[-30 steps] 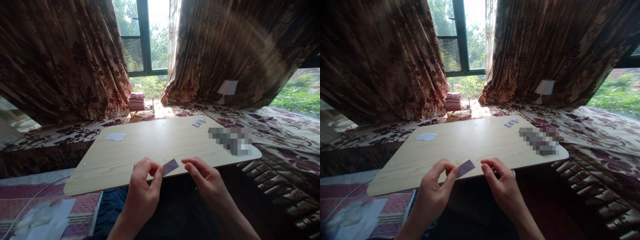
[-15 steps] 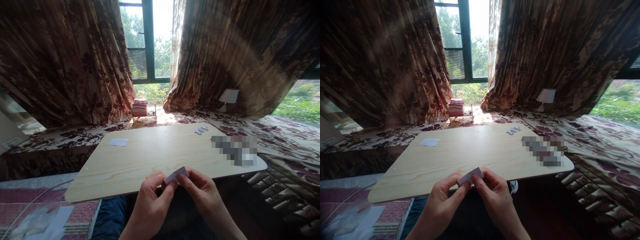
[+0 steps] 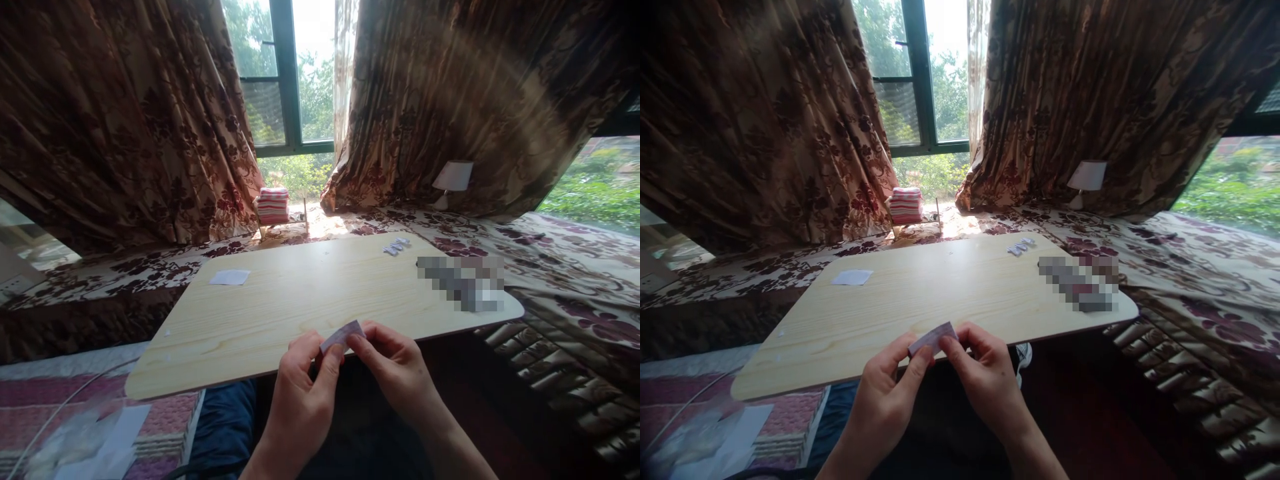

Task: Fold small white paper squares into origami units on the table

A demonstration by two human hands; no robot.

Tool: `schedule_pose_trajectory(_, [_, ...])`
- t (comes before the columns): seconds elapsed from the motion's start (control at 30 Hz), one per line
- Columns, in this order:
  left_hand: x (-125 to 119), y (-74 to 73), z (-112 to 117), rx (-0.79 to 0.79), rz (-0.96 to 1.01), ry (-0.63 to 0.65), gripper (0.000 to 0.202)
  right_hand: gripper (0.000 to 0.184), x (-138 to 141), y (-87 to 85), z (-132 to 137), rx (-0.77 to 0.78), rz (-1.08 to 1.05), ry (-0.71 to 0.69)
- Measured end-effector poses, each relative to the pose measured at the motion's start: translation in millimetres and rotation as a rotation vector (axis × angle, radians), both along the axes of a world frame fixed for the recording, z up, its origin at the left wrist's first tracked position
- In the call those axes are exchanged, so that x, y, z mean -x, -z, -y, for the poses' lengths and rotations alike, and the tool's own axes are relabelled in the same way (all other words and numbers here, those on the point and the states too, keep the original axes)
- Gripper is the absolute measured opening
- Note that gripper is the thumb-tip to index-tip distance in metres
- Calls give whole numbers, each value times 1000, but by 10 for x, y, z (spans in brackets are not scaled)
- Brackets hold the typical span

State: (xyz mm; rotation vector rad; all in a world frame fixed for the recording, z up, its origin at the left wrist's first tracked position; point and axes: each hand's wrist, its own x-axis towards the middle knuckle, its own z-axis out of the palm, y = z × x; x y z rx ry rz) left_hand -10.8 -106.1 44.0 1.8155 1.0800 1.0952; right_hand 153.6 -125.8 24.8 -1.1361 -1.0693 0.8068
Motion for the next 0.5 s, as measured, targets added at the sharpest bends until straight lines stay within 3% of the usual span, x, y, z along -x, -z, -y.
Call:
schedule_pose_trajectory(0.1, [168,-8,-21,48,52,-163,24,29,-337,47,7,-17,-52,276])
schedule_pose_trajectory(0.17, [214,-10,-18,75,67,-138,25,28,-403,60,30,-7,-56,345])
schedule_pose_trajectory(0.23, [174,-24,6,86,54,-27,24,28,-282,43,59,41,-25,258])
schedule_pose_trajectory(0.37, [7,-86,66,55,-40,94,26,34,152,-44,102,58,-9,-45])
schedule_pose_trajectory(0.5, [-53,-97,59,21,-123,169,29,27,267,-77,96,60,-61,-103])
